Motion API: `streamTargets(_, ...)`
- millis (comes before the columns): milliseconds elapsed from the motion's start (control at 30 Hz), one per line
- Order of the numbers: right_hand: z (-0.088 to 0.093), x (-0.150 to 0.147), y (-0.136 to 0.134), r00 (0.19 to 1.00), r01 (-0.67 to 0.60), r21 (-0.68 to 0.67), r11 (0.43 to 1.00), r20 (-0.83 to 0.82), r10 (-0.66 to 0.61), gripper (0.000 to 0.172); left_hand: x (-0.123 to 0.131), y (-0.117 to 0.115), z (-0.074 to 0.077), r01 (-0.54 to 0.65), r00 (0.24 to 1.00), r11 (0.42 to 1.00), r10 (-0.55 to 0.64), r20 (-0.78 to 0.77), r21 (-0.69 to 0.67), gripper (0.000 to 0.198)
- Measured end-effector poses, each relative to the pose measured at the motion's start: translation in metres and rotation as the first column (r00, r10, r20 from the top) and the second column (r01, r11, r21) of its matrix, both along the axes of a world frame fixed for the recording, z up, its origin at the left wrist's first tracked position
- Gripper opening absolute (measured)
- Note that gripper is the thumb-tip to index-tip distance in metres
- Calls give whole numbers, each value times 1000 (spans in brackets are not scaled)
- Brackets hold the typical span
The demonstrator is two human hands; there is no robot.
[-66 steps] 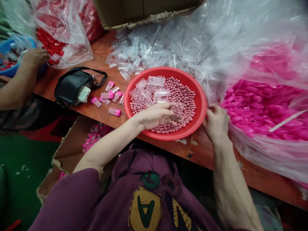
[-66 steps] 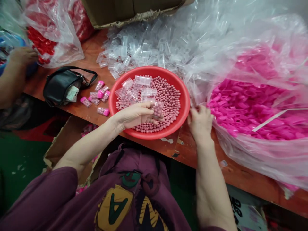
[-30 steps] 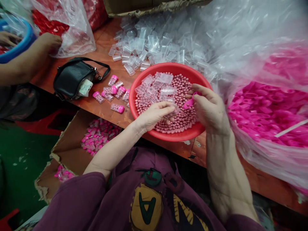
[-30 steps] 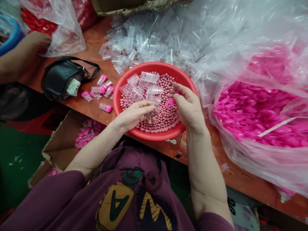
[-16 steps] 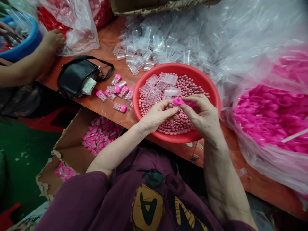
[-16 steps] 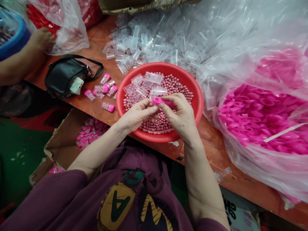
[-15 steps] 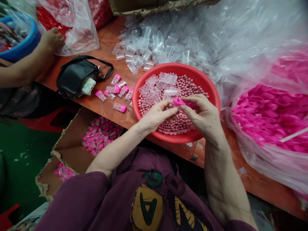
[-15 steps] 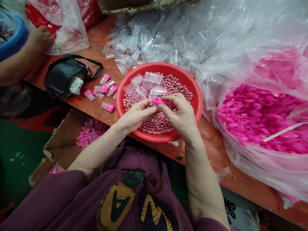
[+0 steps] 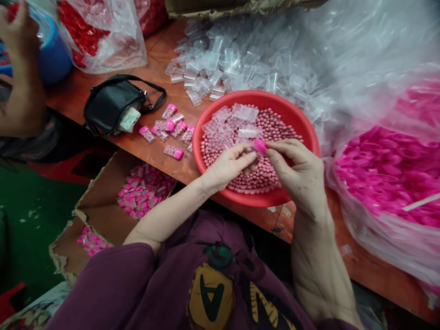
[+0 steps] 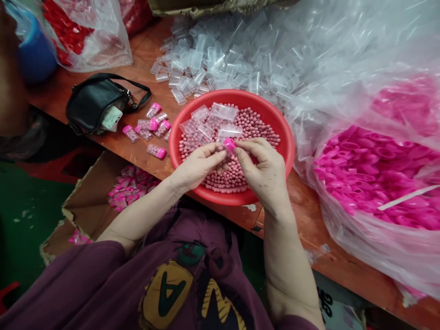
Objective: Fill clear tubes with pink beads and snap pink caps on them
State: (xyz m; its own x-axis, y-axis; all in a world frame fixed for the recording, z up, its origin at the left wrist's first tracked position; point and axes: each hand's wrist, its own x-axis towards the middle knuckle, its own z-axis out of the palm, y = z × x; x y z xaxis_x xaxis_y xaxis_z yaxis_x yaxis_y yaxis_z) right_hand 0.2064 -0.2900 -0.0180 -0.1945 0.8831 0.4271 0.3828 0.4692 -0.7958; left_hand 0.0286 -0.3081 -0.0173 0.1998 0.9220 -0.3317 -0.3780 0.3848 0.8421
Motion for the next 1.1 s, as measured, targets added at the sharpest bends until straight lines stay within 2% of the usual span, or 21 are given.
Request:
streamTargets(167, 2, 0, -1, 999, -51, -16, 999, 12, 51, 22, -3, -2, 3, 26, 998, 999, -23, 65, -42, 5)
streamTargets(300, 2, 7, 1, 994, -96, 8, 995, 54, 95, 20, -4, -4, 6, 40, 997, 999, -38, 64, -28, 9)
streamTargets(400, 1, 13, 3, 990, -122, -1, 993, 67, 122, 18, -3, -5, 4, 35, 999, 997, -33, -33, 62, 5)
streamTargets(533, -3, 17, 4, 983, -171, 12, 985, 75, 170, 18, -1, -7, -4, 91, 974, 972, -42, -222, 216, 12)
streamTargets(700, -8, 23, 6, 976, -203, 71, 977, 100, 196, 19, 1, -7, -14, 103, 889, 894, 114, -443, 436, 20)
streamTargets(767, -8, 26, 6, 973, -217, 87, 972, 94, 209, 18, 1, -6, -13, 109, 901, 886, 104, -422, 451, 24)
streamTargets(833, -8, 26, 7, 981, -193, 71, 979, 53, 189, 20, 0, -6, -11, 146, 945, 914, -15, -328, 378, 27)
streamTargets(900, -8, 18, 9, 989, -123, -7, 992, -86, 122, 30, -2, -8, -7, 230, 959, 930, -167, -229, 288, 35)
streamTargets(967, -9, 3, 13, 960, -97, -151, 984, -276, 52, 49, -3, -9, -2, 298, 949, 927, -261, -177, 229, 42)
streamTargets(1033, -10, -14, 19, 915, -172, -310, 935, -401, 36, 74, -4, -10, 0, 310, 947, 928, -281, -157, 207, 45)
streamTargets(1100, -10, -28, 22, 885, -289, -442, 849, -463, 60, 89, -6, -10, 1, 298, 951, 933, -272, -146, 202, 47)
